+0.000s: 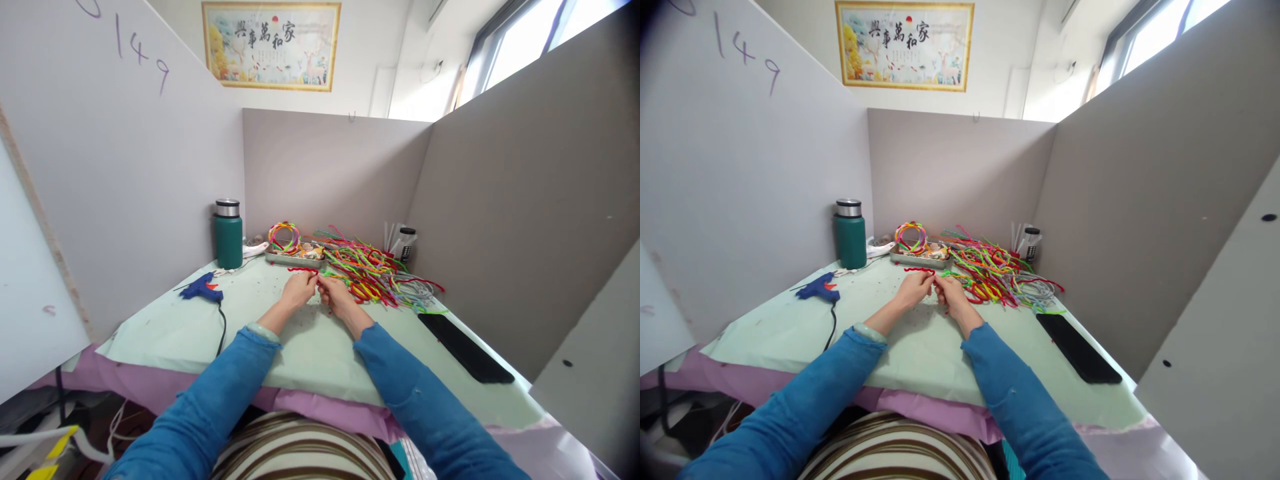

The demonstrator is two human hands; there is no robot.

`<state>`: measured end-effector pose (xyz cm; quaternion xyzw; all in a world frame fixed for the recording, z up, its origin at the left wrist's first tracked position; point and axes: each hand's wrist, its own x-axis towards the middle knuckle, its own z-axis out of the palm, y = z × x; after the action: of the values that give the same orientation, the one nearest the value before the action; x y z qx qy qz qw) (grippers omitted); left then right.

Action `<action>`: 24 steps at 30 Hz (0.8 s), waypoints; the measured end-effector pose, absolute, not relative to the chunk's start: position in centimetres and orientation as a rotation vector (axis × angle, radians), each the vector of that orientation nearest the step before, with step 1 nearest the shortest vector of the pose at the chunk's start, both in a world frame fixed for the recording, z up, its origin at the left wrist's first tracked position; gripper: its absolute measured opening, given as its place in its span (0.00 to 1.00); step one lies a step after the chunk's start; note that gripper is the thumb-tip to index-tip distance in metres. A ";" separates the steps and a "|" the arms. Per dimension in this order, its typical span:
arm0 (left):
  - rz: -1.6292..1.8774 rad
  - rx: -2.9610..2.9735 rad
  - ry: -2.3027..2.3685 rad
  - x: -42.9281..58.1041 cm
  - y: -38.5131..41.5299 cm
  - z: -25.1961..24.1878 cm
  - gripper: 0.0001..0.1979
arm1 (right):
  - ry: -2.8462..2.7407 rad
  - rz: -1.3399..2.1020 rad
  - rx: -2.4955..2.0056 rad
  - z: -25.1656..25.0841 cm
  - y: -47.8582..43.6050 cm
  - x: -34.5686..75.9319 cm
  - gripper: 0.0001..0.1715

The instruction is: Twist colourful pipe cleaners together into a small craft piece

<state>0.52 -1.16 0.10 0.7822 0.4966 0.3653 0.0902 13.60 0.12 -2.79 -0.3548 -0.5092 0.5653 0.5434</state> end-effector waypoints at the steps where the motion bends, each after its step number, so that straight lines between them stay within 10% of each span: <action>1: 1.086 2.321 1.487 0.5 -1.2 0.1 0.18 | -1.208 1.339 -0.843 -2.8 0.1 13.6 0.19; 24: 1.218 2.183 1.678 0.5 -0.8 -0.4 0.13 | -1.199 1.331 -0.851 -2.3 -0.4 13.4 0.19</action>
<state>0.54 -0.78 -0.38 0.7236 0.5560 0.4036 0.0653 13.39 -0.38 -2.35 -0.3592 -0.5060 0.5617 0.5471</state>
